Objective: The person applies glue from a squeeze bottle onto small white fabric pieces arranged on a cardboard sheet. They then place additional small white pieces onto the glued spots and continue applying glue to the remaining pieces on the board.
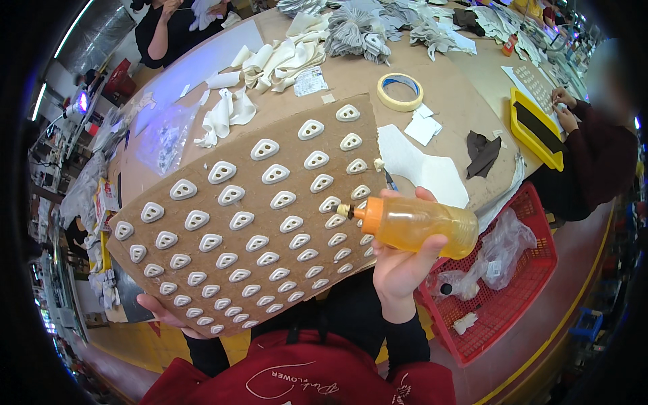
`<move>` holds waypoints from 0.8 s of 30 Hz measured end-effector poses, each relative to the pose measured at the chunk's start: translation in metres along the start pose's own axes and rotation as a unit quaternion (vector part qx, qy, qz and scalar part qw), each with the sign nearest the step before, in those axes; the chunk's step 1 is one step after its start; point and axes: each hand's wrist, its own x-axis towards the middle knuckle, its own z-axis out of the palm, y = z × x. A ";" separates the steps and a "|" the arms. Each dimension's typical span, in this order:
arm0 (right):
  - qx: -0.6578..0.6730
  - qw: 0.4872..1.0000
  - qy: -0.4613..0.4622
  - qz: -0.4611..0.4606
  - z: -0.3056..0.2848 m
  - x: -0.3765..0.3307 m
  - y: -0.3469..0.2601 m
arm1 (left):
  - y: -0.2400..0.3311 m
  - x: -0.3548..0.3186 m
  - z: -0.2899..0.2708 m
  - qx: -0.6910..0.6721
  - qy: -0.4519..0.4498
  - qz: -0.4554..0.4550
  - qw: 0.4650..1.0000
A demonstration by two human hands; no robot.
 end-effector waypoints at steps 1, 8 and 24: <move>-0.039 0.999 0.007 -0.015 0.002 0.000 0.001 | 0.001 0.000 0.000 -0.003 -0.005 -0.003 1.000; -0.081 0.994 0.019 -0.072 0.015 0.003 0.007 | 0.005 0.004 -0.003 0.017 -0.055 -0.018 0.998; -0.147 0.984 -0.003 -0.102 0.021 -0.007 0.010 | 0.003 -0.002 0.004 -0.007 0.029 0.008 1.000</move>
